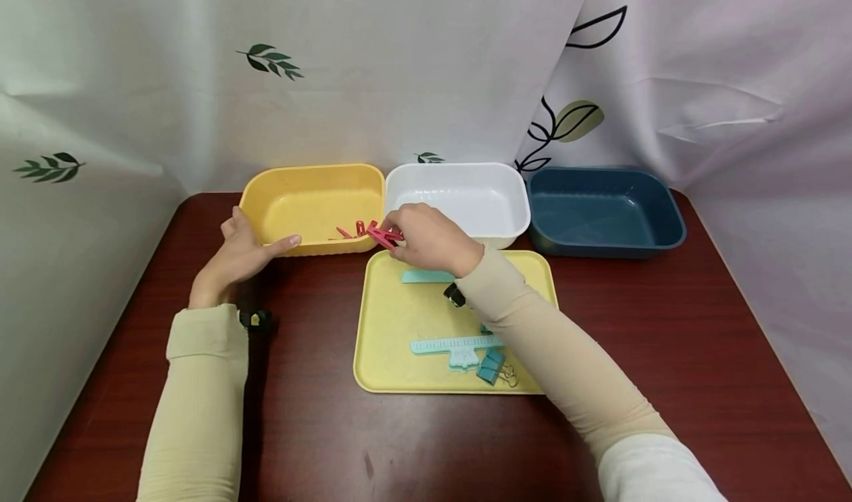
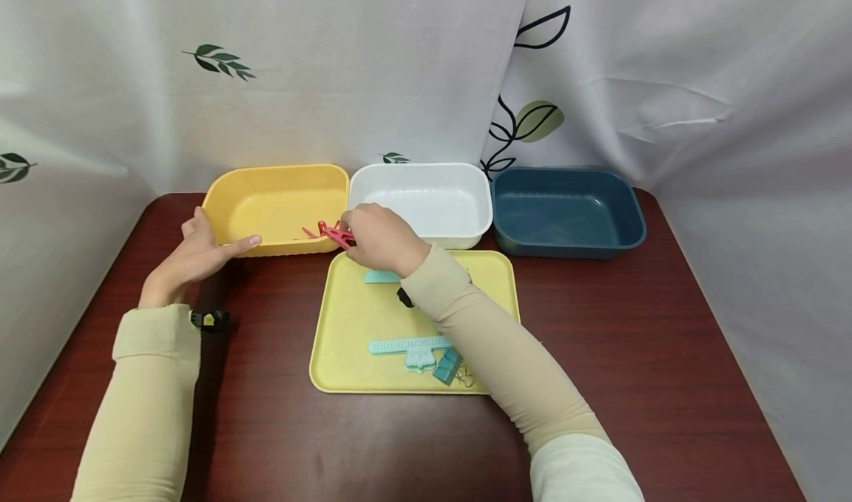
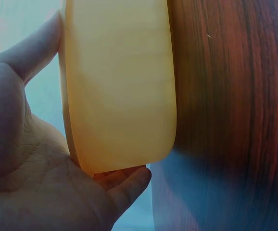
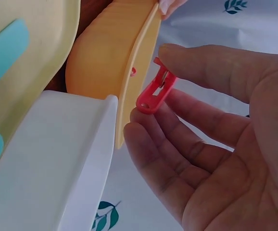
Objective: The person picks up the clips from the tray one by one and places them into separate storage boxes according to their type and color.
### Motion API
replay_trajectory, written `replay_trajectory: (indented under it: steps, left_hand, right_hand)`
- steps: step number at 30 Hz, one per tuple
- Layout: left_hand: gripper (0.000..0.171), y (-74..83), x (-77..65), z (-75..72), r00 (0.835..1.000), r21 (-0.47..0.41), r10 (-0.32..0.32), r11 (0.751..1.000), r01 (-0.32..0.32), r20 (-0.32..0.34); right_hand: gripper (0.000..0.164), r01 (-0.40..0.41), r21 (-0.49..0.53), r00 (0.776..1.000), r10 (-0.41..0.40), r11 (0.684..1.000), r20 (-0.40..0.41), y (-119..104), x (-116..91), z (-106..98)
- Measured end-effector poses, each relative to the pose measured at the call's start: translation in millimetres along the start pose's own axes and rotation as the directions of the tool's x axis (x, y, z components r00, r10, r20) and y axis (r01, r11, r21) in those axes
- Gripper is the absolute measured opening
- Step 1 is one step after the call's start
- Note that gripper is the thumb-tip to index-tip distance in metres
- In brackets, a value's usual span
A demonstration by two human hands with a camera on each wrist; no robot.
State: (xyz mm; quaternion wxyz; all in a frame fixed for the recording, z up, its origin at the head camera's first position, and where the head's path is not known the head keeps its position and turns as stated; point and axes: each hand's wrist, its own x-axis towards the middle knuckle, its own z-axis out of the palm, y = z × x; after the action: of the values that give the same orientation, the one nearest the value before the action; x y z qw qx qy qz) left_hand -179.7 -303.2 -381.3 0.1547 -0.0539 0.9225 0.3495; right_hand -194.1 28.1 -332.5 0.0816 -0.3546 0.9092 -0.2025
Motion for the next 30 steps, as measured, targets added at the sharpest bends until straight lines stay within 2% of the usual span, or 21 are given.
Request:
replay_trajectory:
  steps: [7,14,26,30]
  left_hand:
    - [0.131,-0.9,-2.3,-0.4,1.000,-0.004,-0.004,1.000,0.004,0.004]
    - [0.132,0.7,-4.5,1.1,1.000,-0.032,0.002,0.999,-0.002,-0.007]
    - [0.131,-2.1,-0.2,0.0,1.000,-0.002,-0.001,1.000,0.001,-0.004]
    - [0.130,-1.9,-0.4,-0.4,1.000,0.002,0.003,1.000,-0.003,-0.006]
  right_hand:
    - [0.024,-0.002,0.013,1.000,0.003,1.000,-0.019,-2.4,10.8,4.4]
    - [0.027,-0.031,0.028,0.999,0.031,0.999,-0.018,-2.9,21.9,8.7]
    - [0.010,-0.049,0.007,0.999,0.049,0.999,0.003,-4.1,42.0,12.8]
    - [0.011,-0.060,0.016,0.998,0.060,0.998,-0.001,-5.3,49.1,14.5]
